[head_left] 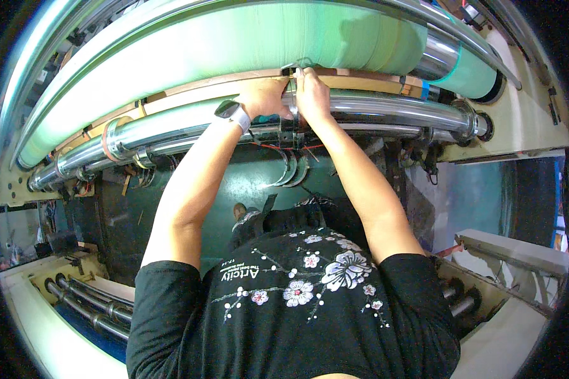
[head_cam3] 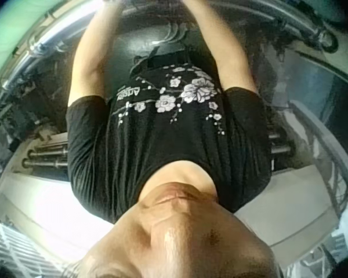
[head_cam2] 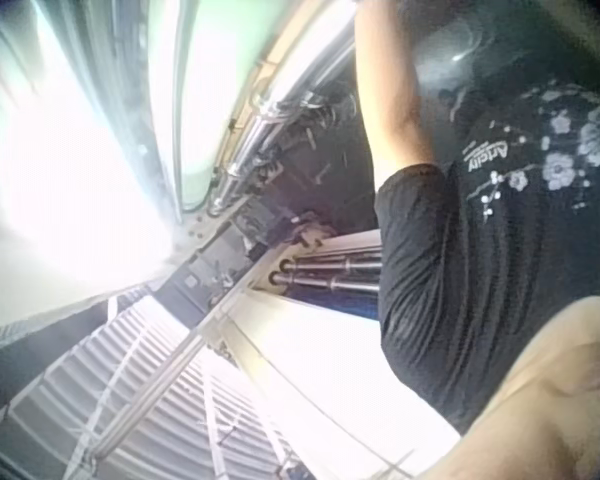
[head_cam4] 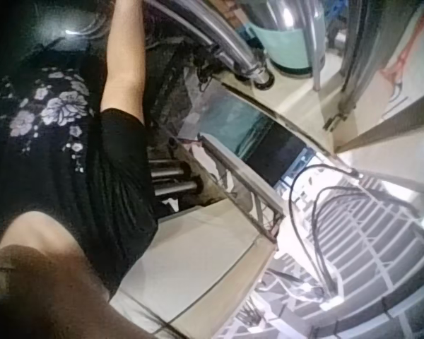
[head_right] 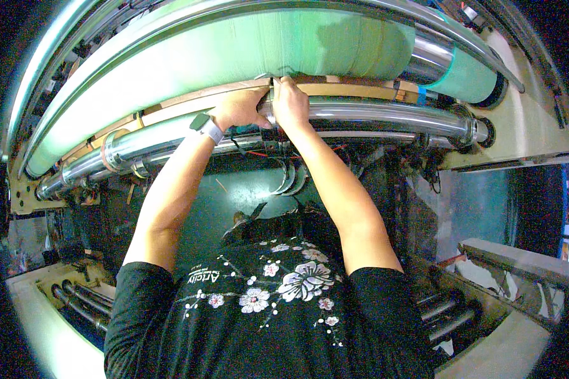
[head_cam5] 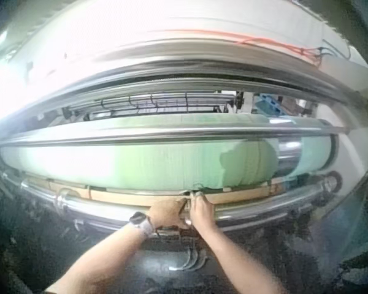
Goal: The person uses a tape measure to measure the distance between various metal rollers and pipes on a large industrial machine. They move along the machine, taking multiple measurements at different points and angles.
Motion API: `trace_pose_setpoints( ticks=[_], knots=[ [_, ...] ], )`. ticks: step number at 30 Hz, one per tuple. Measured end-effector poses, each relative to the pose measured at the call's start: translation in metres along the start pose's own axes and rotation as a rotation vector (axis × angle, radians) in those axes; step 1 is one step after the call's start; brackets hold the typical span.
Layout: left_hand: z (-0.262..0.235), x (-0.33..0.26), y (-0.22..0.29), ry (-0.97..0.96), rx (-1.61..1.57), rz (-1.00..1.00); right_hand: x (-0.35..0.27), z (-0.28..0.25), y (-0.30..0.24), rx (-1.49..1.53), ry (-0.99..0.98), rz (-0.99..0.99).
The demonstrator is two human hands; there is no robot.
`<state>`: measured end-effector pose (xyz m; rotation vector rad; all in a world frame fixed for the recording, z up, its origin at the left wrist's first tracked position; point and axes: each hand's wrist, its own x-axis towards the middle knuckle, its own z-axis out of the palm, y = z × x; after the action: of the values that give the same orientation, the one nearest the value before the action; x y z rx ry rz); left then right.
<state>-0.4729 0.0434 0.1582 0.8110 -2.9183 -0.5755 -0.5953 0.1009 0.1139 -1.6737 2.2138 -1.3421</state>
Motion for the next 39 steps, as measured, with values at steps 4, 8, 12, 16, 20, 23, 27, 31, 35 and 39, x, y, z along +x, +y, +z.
trace_pose_setpoints(
  ticks=[4, 8, 12, 16, 20, 23, 27, 31, 35, 39],
  knots=[
    [0.006, -0.018, 0.014, 0.066, 0.030, -0.073, -0.007, -0.005, 0.001, -0.005, -0.017, -0.010],
    [0.016, -0.020, 0.016, 0.049, 0.014, -0.137, -0.012, -0.009, 0.000, -0.019, -0.011, -0.033],
    [0.012, -0.020, 0.017, 0.053, 0.001, -0.127, -0.011, -0.008, 0.004, 0.025, 0.018, -0.073],
    [0.001, -0.028, 0.026, -0.020, -0.028, -0.217, -0.009, -0.018, 0.000, 0.022, -0.103, -0.069],
    [0.018, -0.067, 0.032, 0.285, -0.416, -0.183, -0.026, -0.067, -0.002, 0.149, -0.066, -0.166],
    [0.030, -0.117, 0.048, 0.113, -0.681, -0.091, -0.100, -0.082, -0.025, 0.562, -0.464, 0.016],
    [0.056, -0.165, 0.043, -0.068, -0.819, -0.101, -0.170, -0.044, -0.050, 0.743, -0.869, 0.371],
    [0.050, -0.189, 0.018, -0.210, -0.827, -0.033, -0.194, -0.008, -0.065, 0.753, -0.948, 0.441],
    [0.043, -0.210, -0.013, -0.266, -0.787, 0.060, -0.211, 0.019, -0.100, 0.814, -0.801, 0.496],
    [0.030, -0.219, -0.033, -0.415, -0.729, 0.008, -0.208, 0.024, -0.129, 0.631, -0.668, 0.473]
  ],
)
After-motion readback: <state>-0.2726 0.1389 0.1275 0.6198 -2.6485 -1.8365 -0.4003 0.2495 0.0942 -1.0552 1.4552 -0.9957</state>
